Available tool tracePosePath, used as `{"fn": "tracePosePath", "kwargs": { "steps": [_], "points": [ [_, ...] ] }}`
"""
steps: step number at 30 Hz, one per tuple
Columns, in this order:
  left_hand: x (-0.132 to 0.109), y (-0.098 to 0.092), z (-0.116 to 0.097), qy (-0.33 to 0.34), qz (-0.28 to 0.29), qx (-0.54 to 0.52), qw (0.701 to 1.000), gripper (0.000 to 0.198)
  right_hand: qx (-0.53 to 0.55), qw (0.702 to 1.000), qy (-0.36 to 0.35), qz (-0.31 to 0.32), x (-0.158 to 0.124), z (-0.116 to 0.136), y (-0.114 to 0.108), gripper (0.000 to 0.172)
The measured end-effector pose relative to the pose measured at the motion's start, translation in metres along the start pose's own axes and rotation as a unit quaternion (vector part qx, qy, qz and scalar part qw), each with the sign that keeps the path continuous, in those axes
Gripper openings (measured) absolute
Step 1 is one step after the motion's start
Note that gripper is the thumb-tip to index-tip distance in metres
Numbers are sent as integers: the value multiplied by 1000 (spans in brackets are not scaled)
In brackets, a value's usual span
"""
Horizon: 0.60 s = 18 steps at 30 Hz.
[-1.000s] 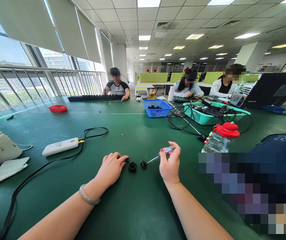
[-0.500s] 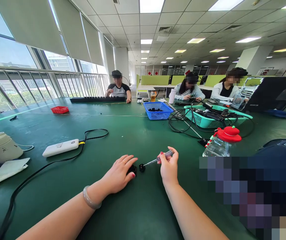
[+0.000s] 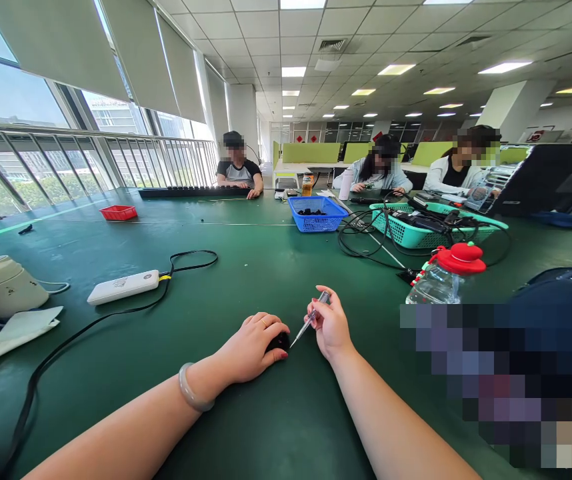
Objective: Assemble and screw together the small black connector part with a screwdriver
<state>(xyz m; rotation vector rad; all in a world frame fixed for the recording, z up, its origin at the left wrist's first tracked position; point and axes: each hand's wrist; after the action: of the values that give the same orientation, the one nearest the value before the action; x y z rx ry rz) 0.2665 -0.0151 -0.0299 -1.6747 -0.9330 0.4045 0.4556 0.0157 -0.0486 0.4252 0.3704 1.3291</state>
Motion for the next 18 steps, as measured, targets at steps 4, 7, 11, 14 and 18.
{"fn": "tracePosePath", "kwargs": {
  "steps": [4,7,11,14,18],
  "points": [
    [-2,-2,0,5,15,12,1000,26,0,1000,10,1,1,0,0,45],
    [-9,-6,-1,5,26,33,999,25,4,1000,11,-4,0,0,0,46],
    [-30,-17,4,4,34,49,998,17,-4,1000,6,-3,1,-1,0,45],
    [-51,-27,15,-36,32,53,997,16,0,1000,13,-2,1,-1,0,45],
    [-81,-44,53,-125,3,72,989,17,-8,1000,9,8,1,-2,0,43]
  ]
}}
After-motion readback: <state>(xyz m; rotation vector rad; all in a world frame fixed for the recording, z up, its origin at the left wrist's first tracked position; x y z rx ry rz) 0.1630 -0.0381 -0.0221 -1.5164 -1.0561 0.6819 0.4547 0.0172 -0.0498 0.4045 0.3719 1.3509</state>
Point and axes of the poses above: each hand's wrist, its own x-axis towards the middle knuckle, its own y-axis out of the palm, z = x × y, and after that the axes turned 1 degree about -z, right-handed
